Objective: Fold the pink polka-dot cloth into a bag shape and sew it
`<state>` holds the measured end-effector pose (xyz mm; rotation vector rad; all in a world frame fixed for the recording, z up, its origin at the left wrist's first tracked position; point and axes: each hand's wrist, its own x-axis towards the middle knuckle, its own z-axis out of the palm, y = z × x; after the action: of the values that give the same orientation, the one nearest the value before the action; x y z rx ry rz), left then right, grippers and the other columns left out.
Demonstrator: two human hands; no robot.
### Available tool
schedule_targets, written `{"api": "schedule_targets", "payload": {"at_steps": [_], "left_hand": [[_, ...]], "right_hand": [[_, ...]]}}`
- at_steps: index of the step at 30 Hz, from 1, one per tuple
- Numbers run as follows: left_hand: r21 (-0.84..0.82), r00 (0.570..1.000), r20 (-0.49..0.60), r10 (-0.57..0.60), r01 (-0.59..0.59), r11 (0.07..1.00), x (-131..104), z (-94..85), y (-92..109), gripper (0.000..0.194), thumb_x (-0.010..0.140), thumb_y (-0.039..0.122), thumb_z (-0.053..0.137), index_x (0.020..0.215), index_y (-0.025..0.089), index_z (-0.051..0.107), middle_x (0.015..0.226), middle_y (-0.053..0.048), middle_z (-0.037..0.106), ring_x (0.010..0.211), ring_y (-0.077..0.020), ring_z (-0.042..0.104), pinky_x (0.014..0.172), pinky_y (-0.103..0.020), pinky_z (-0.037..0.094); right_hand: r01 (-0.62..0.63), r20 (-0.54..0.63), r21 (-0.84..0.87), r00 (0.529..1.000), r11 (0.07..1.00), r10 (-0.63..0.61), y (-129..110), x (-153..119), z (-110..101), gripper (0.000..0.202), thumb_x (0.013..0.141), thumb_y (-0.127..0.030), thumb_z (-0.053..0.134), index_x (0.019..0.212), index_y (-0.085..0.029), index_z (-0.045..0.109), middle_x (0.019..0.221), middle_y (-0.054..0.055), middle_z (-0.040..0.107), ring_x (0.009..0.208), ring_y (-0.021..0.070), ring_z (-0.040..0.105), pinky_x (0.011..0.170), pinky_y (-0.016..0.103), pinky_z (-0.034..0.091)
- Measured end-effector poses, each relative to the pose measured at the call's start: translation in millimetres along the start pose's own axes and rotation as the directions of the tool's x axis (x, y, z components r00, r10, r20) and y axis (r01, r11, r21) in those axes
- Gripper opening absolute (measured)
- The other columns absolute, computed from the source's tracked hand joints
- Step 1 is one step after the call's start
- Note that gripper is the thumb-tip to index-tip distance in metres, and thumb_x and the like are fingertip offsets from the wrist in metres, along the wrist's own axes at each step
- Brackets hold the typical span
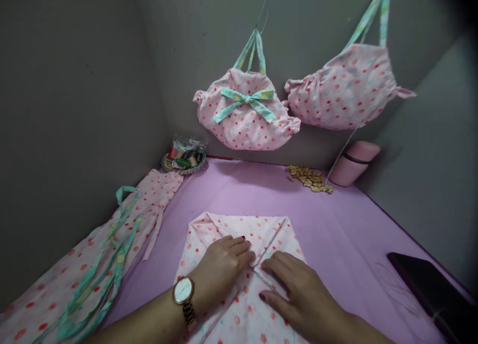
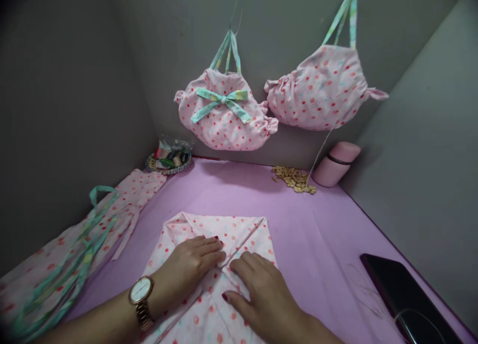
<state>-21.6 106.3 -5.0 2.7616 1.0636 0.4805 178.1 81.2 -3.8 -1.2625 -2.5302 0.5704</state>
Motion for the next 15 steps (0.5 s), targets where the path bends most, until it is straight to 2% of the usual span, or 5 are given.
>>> {"api": "schedule_targets", "payload": {"at_steps": [3,5,9,13,15], "left_hand": [[-0.006,0.999,0.042,-0.012,0.012,1.000,1.1,0.2,0.6,0.014,0.089,0.020,0.046,0.092,0.017,0.060,0.093,-0.005,0.065,0.094,-0.0179,0.059,0.087,-0.032,0.045],[0.000,0.999,0.050,-0.022,0.022,1.000,1.6,2.5,1.4,0.014,0.089,0.019,0.046,0.095,0.017,0.059,0.097,-0.005,0.065,0.097,-0.0183,0.058,0.088,-0.032,0.045],[0.043,0.997,0.028,-0.077,0.076,0.996,1.0,4.7,-0.2,0.020,0.089,0.015,0.045,0.105,0.013,0.057,0.107,-0.008,0.064,0.103,-0.0208,0.057,0.092,-0.035,0.044],[0.108,0.988,-0.012,-0.154,0.155,0.982,-1.6,-6.4,-15.0,0.030,0.089,0.014,0.042,0.118,0.013,0.051,0.117,-0.012,0.061,0.112,-0.0252,0.053,0.096,-0.044,0.039],[0.120,0.979,-0.053,-0.196,0.201,0.972,-3.5,-12.9,-29.3,0.029,0.089,0.013,0.042,0.114,0.016,0.056,0.118,-0.011,0.060,0.114,-0.0266,0.051,0.097,-0.046,0.036]], "right_hand": [[0.010,0.012,-0.036,1.000,0.999,-0.010,0.1,0.4,2.1,0.018,0.085,-0.027,0.052,0.100,-0.018,0.056,0.091,0.007,0.057,0.084,0.0213,0.053,0.072,0.037,0.046],[0.042,-0.020,-0.044,0.999,0.998,-0.043,1.6,-0.1,4.7,0.026,0.087,-0.027,0.049,0.110,-0.017,0.054,0.102,0.010,0.057,0.094,0.0220,0.053,0.079,0.037,0.047],[0.158,-0.036,-0.163,0.985,0.974,-0.166,9.6,-2.0,14.7,0.060,0.087,-0.033,0.049,0.140,-0.014,0.029,0.136,0.015,0.042,0.123,0.0267,0.039,0.098,0.043,0.039],[0.162,0.046,-0.224,0.987,0.961,-0.156,15.5,-1.8,19.8,0.061,0.090,-0.040,0.044,0.143,-0.019,0.024,0.143,0.010,0.036,0.128,0.0272,0.035,0.100,0.046,0.037],[0.144,0.070,-0.220,0.989,0.965,-0.132,15.3,-1.1,18.5,0.058,0.090,-0.042,0.041,0.142,-0.021,0.027,0.143,0.008,0.035,0.128,0.0272,0.035,0.101,0.047,0.037]]}}
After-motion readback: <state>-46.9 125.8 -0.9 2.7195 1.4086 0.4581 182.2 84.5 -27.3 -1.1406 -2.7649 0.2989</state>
